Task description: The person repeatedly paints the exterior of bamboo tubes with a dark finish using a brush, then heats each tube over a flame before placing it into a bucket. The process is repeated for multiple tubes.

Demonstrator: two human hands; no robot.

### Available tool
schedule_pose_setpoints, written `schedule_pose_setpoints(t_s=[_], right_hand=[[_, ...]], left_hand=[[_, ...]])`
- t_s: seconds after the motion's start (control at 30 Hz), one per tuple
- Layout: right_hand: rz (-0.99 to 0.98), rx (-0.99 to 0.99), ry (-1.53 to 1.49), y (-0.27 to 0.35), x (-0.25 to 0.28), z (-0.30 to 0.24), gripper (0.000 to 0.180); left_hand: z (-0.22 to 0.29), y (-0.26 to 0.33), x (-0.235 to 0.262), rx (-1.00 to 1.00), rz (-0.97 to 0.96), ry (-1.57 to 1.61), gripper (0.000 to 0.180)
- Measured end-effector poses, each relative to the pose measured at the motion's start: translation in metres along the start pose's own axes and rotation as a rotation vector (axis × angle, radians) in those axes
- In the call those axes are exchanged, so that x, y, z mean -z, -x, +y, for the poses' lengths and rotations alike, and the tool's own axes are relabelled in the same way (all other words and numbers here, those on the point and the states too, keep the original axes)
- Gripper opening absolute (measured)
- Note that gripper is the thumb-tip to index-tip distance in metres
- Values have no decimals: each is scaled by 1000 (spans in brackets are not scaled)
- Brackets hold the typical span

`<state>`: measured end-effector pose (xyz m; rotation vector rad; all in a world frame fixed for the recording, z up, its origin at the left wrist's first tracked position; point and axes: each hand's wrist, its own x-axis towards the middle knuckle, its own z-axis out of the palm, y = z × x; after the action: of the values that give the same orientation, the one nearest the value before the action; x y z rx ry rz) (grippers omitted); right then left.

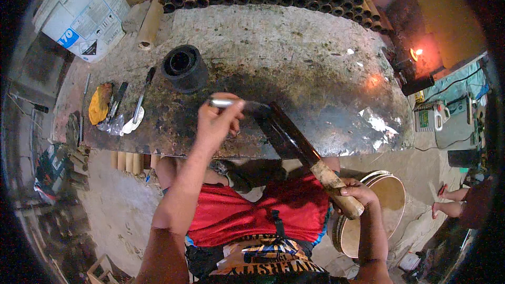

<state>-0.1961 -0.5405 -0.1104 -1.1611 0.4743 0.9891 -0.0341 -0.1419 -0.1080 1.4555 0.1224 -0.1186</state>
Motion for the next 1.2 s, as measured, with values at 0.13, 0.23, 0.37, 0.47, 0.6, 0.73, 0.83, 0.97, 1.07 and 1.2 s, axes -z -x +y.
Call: schedule_pose_setpoints(t_s=[0.13, 0.23, 0.37, 0.47, 0.6, 0.73, 0.83, 0.97, 1.07, 1.2], right_hand=[[-11, 133, 105, 0, 5, 4, 68], [138, 382, 197, 12, 11, -4, 70], [457, 736, 73, 29, 23, -31, 55], [760, 792, 24, 42, 45, -67, 38], [987, 880, 65, 52, 89, -116, 31], [1048, 872, 68, 54, 128, -152, 39], [1023, 858, 69, 52, 147, -174, 42], [1038, 873, 47, 43, 161, -191, 39], [1066, 854, 115, 39, 165, -193, 45], [1031, 880, 62, 34, 158, -182, 46]], left_hand=[[5, -3, 19, -174, 161, 61, 23], [-8, 24, 12, -274, 228, -21, 23], [-29, 43, 16, -656, 199, -598, 30], [-46, 51, 24, -698, 185, -773, 27], [-60, 51, 28, -789, 212, -911, 26], [-66, 46, 25, -854, 240, -932, 27], [-67, 45, 24, -938, 281, -943, 26], [-67, 45, 25, -915, 266, -954, 27], [-66, 45, 25, -925, 269, -978, 27], [-67, 45, 25, -953, 279, -967, 27]])
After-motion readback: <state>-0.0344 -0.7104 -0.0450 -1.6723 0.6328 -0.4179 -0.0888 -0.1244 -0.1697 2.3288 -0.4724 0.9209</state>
